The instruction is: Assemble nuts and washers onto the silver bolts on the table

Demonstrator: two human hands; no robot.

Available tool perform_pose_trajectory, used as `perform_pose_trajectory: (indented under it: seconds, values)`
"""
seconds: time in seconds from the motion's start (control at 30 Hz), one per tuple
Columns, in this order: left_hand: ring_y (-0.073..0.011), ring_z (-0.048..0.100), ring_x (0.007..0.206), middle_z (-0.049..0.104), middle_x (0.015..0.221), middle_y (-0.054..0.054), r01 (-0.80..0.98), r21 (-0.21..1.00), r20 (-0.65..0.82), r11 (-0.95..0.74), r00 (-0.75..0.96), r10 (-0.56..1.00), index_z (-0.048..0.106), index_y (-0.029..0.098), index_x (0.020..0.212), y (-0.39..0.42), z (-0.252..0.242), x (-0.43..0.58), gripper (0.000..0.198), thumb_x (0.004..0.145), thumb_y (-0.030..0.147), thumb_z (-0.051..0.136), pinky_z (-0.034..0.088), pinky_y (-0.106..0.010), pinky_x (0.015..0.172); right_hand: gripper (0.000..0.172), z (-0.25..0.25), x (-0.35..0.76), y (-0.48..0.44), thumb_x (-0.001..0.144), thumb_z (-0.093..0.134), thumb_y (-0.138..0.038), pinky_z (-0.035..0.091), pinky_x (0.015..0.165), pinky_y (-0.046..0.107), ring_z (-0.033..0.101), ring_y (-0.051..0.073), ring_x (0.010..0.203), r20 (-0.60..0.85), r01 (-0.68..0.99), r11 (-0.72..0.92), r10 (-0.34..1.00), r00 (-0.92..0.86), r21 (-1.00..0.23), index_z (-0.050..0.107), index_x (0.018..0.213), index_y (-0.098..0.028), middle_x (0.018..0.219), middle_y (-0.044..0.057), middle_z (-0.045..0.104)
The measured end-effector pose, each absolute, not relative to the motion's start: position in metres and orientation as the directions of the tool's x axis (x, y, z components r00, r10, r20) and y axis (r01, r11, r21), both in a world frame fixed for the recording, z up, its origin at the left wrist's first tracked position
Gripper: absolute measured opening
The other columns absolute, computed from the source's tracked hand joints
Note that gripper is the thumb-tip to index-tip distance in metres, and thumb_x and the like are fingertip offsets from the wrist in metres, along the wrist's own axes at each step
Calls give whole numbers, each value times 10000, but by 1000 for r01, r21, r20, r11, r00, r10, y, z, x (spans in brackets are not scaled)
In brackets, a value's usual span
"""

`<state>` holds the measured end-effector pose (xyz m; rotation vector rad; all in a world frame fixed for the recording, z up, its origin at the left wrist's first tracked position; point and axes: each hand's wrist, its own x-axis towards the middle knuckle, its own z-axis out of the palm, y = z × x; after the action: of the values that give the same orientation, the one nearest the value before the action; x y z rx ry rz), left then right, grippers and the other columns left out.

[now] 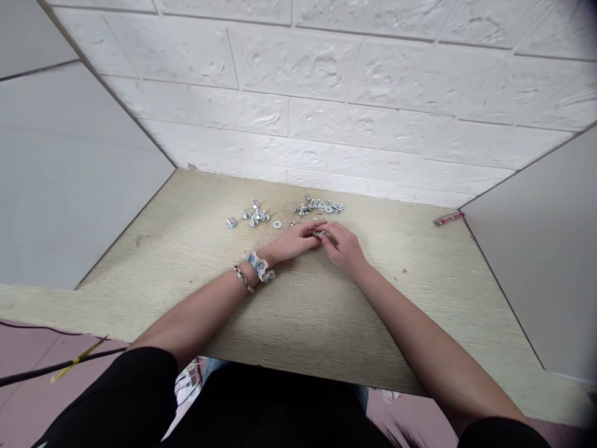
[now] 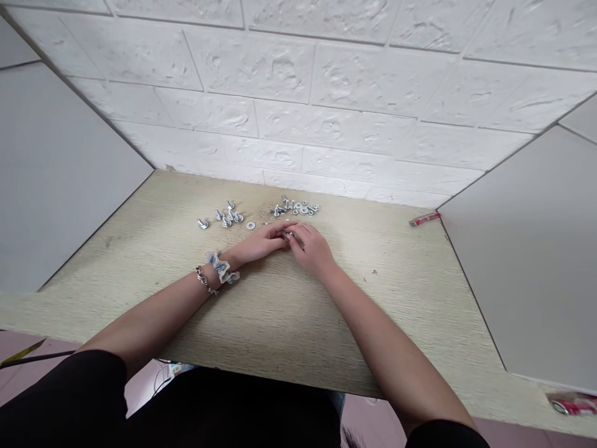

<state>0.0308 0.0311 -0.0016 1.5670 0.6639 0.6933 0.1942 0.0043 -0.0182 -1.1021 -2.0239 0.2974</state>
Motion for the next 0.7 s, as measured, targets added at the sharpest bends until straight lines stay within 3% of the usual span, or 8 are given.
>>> perform_pose_trajectory:
  seconds: [0.3, 0.6, 0.7]
  values:
    - [-178, 565, 992, 629, 1122, -69, 70, 987, 64, -144, 651, 756, 560, 178, 1226, 31, -1, 29, 412, 841, 321, 546, 435, -314, 882, 226, -19, 195, 6, 875, 435, -185, 479, 870, 379, 570, 201, 969, 535, 567, 620, 776, -336, -543, 626, 993, -215, 988, 73, 620]
    - [-136, 558, 812, 647, 943, -31, 116, 982, 38, -147, 645, 763, 610, 174, 1148, 31, 1, 29, 356, 836, 331, 538, 444, -280, 775, 246, -20, 195, 6, 867, 436, -188, 464, 896, 385, 553, 204, 992, 518, 542, 622, 779, -353, -565, 630, 1014, -230, 1002, 69, 601]
    - [-131, 560, 767, 648, 904, -34, 117, 990, -4, -83, 604, 797, 581, 176, 1209, 29, 4, 30, 401, 835, 313, 529, 453, -278, 738, 275, -17, 196, 4, 852, 437, -189, 446, 936, 394, 543, 212, 1038, 514, 539, 605, 792, -331, -586, 602, 1068, -231, 1059, 73, 594]
